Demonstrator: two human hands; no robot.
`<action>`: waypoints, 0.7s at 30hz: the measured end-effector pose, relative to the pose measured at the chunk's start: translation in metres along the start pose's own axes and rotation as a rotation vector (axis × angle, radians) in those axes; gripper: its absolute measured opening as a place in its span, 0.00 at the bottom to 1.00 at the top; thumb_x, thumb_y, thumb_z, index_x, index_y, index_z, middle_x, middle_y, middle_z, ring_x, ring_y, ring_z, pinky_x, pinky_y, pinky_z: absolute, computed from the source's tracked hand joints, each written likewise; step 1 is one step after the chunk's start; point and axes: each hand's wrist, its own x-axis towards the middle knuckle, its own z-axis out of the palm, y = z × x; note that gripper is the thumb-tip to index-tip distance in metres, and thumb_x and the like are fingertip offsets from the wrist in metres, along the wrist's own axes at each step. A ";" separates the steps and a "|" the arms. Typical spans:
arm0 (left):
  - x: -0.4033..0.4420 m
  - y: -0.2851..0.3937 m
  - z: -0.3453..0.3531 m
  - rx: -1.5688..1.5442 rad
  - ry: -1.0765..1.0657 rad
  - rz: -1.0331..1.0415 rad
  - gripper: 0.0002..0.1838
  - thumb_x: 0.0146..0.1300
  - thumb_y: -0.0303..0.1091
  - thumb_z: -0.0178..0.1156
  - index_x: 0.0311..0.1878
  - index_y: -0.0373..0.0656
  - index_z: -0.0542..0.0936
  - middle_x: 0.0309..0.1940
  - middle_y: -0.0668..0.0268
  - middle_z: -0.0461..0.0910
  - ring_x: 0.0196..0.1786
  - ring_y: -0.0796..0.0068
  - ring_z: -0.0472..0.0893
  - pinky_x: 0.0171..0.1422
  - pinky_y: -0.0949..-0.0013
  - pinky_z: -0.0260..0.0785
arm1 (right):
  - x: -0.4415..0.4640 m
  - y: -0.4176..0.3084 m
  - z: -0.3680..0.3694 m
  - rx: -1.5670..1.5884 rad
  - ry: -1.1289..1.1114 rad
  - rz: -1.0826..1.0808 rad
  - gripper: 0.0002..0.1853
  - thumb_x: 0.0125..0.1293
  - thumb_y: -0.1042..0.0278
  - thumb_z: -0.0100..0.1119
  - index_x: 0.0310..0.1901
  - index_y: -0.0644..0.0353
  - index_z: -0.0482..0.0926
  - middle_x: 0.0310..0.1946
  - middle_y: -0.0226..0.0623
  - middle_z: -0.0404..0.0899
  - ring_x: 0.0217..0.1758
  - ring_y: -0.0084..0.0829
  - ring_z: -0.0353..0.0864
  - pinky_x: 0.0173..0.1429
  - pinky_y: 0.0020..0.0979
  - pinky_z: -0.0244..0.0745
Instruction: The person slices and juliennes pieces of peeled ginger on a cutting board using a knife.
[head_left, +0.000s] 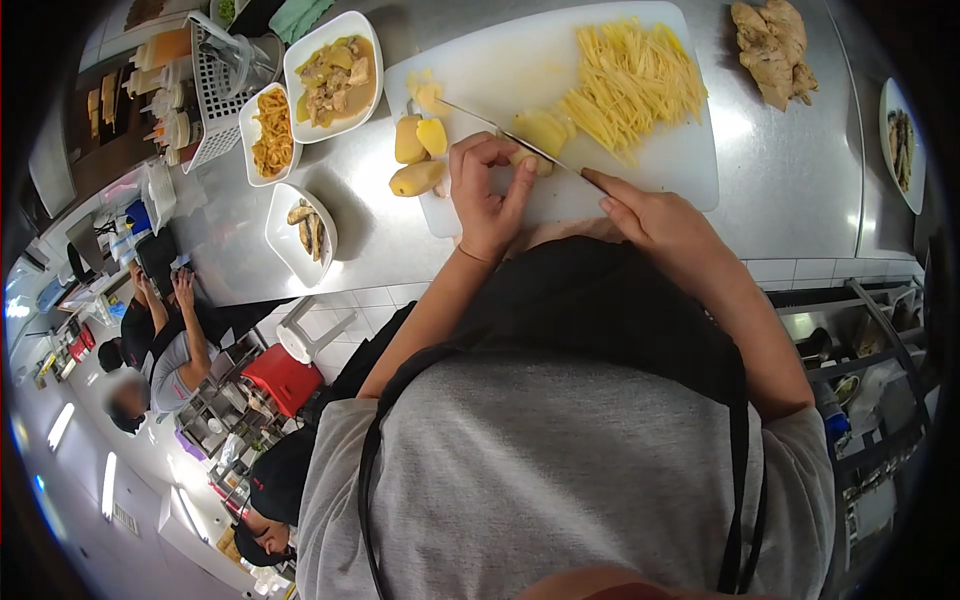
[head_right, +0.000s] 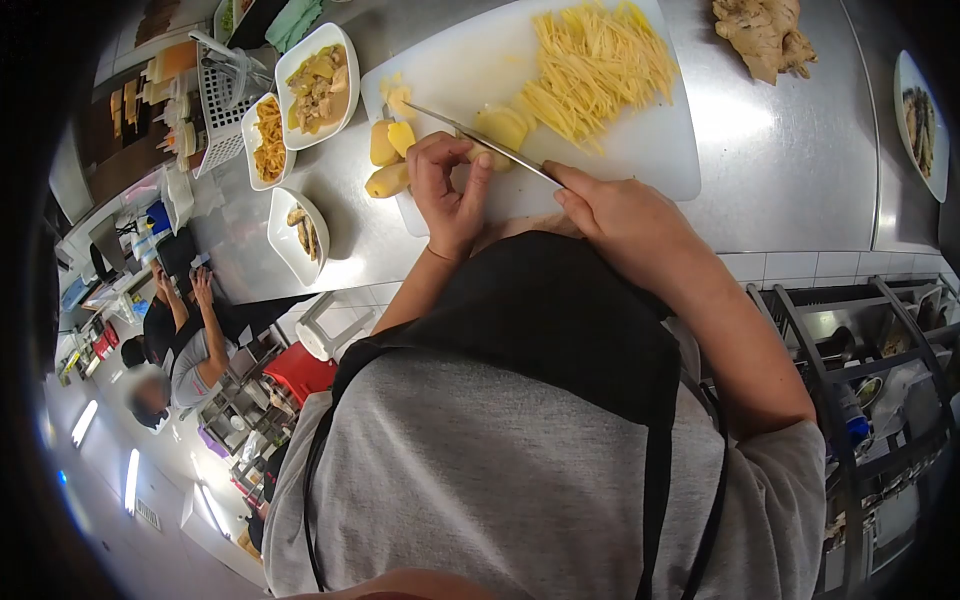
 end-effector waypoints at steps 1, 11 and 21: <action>0.000 0.000 0.001 0.007 0.005 -0.008 0.14 0.53 0.27 0.68 0.40 0.40 0.74 0.38 0.61 0.73 0.36 0.70 0.72 0.41 0.70 0.68 | 0.000 0.001 0.000 0.018 0.009 -0.013 0.21 0.72 0.53 0.40 0.59 0.55 0.72 0.41 0.54 0.79 0.45 0.53 0.78 0.51 0.45 0.71; -0.002 -0.002 0.002 -0.030 0.027 -0.044 0.13 0.53 0.27 0.69 0.39 0.40 0.74 0.38 0.62 0.73 0.36 0.70 0.72 0.41 0.70 0.67 | -0.032 -0.010 -0.009 0.118 0.036 -0.074 0.19 0.72 0.60 0.45 0.61 0.54 0.70 0.45 0.52 0.79 0.49 0.51 0.78 0.53 0.42 0.71; -0.005 -0.007 0.001 -0.014 0.033 -0.039 0.13 0.52 0.27 0.68 0.36 0.40 0.72 0.36 0.62 0.73 0.39 0.66 0.71 0.44 0.68 0.65 | -0.040 -0.011 0.001 -0.060 0.033 0.084 0.20 0.71 0.56 0.49 0.63 0.44 0.69 0.40 0.48 0.80 0.41 0.50 0.81 0.45 0.42 0.76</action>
